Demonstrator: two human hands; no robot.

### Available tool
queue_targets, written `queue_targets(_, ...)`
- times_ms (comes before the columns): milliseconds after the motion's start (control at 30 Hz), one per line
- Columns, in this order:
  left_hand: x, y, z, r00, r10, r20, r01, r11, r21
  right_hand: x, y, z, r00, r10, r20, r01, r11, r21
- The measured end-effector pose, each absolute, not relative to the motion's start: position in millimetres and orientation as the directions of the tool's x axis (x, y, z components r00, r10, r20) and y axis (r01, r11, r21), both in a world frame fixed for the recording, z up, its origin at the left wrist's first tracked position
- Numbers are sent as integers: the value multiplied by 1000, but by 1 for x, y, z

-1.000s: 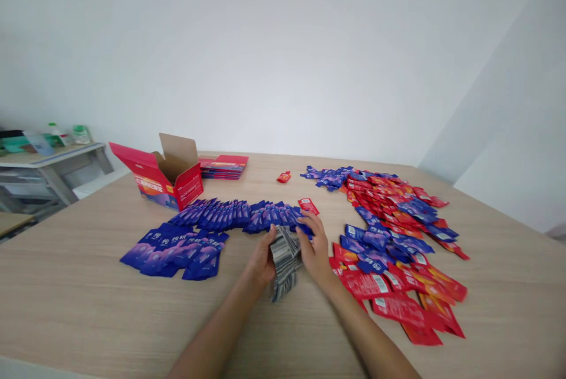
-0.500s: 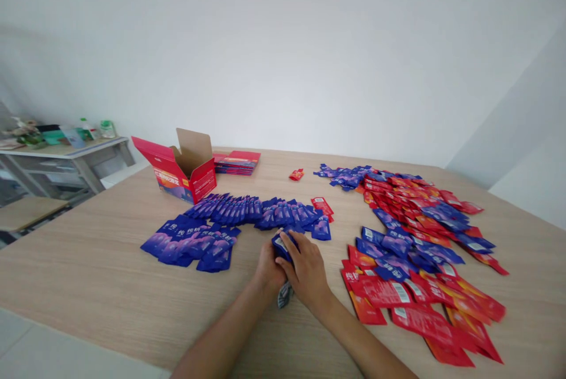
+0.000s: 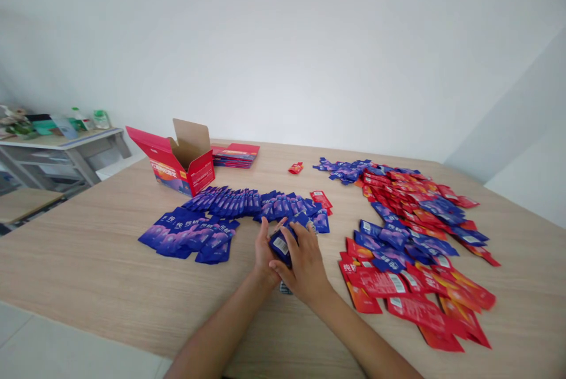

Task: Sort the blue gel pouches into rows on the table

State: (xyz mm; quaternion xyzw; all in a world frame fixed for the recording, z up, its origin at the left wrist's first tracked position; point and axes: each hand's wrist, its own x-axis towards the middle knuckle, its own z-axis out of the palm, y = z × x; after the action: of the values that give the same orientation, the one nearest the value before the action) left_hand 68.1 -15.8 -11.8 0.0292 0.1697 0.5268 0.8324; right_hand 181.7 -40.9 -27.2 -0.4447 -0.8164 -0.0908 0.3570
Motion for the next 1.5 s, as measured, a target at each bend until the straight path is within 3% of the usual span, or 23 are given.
queue_targets(133, 68, -21, -4, 489, 848, -207, -813, 529, 244, 193, -34, -17, -548, 571, 611, 709, 705, -23)
queue_targets(267, 68, -20, -3, 501, 838, -214, -805, 543, 240, 200, -28, -18, -589, 555, 588, 696, 718, 20)
queue_targets(467, 70, -16, -5, 411, 888, -208, -857, 454, 245, 210, -19, -20, -542, 622, 565, 749, 663, -11)
queue_targets(633, 70, -16, -3, 379, 908, -180, -879, 414, 237, 213, -12, -24, -382, 744, 548, 846, 520, -116)
queue_targets(733, 70, -16, -3, 377, 908, -182, -879, 413, 239, 212, -13, -25, -346, 766, 542, 846, 504, -173)
queue_targets(967, 61, -17, -3, 406, 891, -204, -855, 449, 261, 199, -38, -14, -597, 620, 508, 692, 719, -65)
queue_targets(1067, 58, -14, -2, 438, 877, -198, -838, 478, 262, 196, -39, -16, -639, 597, 485, 668, 743, -35)
queue_targets(1500, 77, -20, -9, 504, 839, -203, -808, 542, 232, 227, -1, -23, -354, 757, 549, 864, 490, -118)
